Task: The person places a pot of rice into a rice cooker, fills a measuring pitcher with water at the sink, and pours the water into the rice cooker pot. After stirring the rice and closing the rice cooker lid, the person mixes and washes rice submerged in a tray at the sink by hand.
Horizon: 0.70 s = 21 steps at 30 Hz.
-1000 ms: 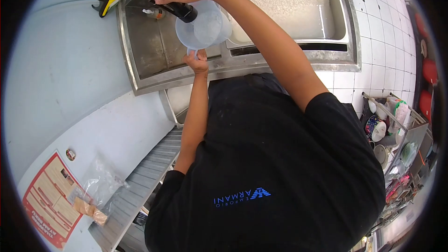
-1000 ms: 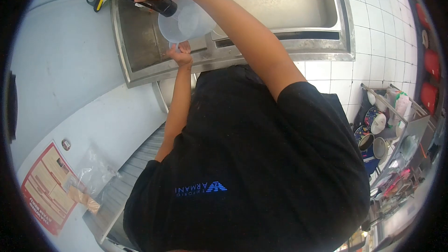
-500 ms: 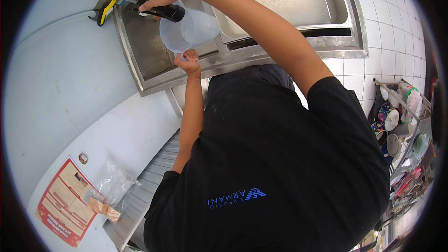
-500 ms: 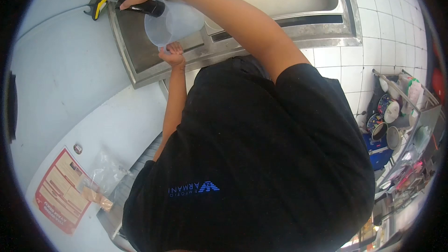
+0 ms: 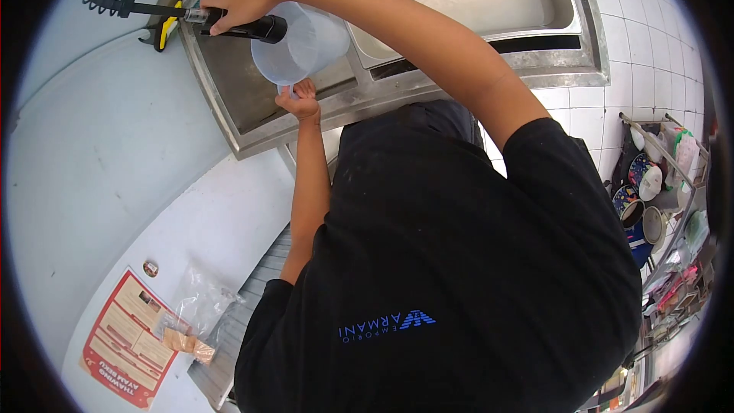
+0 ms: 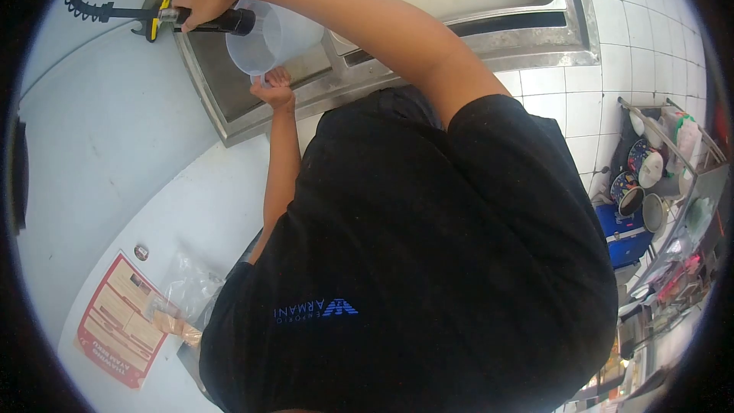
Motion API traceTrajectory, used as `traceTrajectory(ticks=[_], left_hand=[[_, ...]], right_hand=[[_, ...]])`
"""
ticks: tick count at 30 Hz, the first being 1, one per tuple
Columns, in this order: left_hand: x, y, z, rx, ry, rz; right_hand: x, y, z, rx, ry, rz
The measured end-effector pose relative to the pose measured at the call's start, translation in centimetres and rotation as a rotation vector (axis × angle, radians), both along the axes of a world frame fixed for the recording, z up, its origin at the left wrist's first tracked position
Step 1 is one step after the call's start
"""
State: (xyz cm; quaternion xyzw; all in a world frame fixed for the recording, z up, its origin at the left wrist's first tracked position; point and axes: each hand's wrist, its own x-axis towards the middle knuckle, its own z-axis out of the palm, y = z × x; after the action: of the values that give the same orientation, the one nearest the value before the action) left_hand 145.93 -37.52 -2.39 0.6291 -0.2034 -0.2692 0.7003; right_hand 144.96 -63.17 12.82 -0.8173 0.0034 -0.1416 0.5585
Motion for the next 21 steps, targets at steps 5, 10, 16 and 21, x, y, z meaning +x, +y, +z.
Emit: traceTrajectory(ticks=[5,10,16,21], left_hand=[[0.2,0.0,-0.2,-0.023,-0.007,-0.019],[0.3,0.3,-0.7,-0.026,0.016,-0.004],[0.5,0.5,-1.0,-0.041,0.017,-0.022],[0.5,0.6,-1.2,-0.017,0.018,0.038]], right_hand=[[-0.1,0.0,0.2,0.026,-0.016,0.021],[0.7,0.0,-0.3,0.029,-0.021,0.013],[0.6,0.1,-0.1,0.008,-0.023,0.001],[0.9,0.3,-0.3,0.029,-0.008,0.015]])
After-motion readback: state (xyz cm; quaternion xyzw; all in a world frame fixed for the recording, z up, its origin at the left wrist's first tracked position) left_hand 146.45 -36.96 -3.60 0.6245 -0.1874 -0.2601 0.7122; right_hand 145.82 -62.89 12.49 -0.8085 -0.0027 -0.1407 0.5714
